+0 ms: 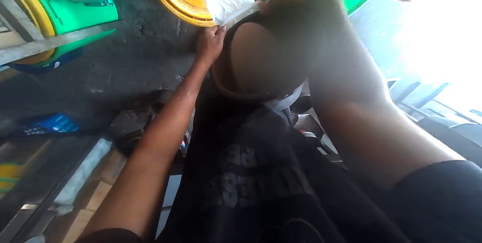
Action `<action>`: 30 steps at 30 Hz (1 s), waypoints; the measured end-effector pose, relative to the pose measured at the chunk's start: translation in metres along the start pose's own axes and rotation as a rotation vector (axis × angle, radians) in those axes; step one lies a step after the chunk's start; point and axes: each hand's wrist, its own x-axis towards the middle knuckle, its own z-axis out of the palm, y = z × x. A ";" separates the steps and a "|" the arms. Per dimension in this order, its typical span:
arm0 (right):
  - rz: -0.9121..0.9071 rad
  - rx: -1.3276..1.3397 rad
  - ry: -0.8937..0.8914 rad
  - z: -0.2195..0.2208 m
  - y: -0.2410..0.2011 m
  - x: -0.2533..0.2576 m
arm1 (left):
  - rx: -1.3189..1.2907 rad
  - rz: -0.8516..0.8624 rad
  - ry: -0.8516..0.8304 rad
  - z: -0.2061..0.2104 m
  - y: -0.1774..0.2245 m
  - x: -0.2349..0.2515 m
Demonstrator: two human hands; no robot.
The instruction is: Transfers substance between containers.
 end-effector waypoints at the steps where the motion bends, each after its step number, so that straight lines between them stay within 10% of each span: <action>1: 0.009 0.009 -0.015 -0.001 0.001 0.000 | -0.012 0.003 0.001 0.003 -0.002 0.002; 30: 0.276 0.078 -0.093 -0.043 -0.008 0.002 | -0.218 -0.084 -0.025 0.031 0.010 0.020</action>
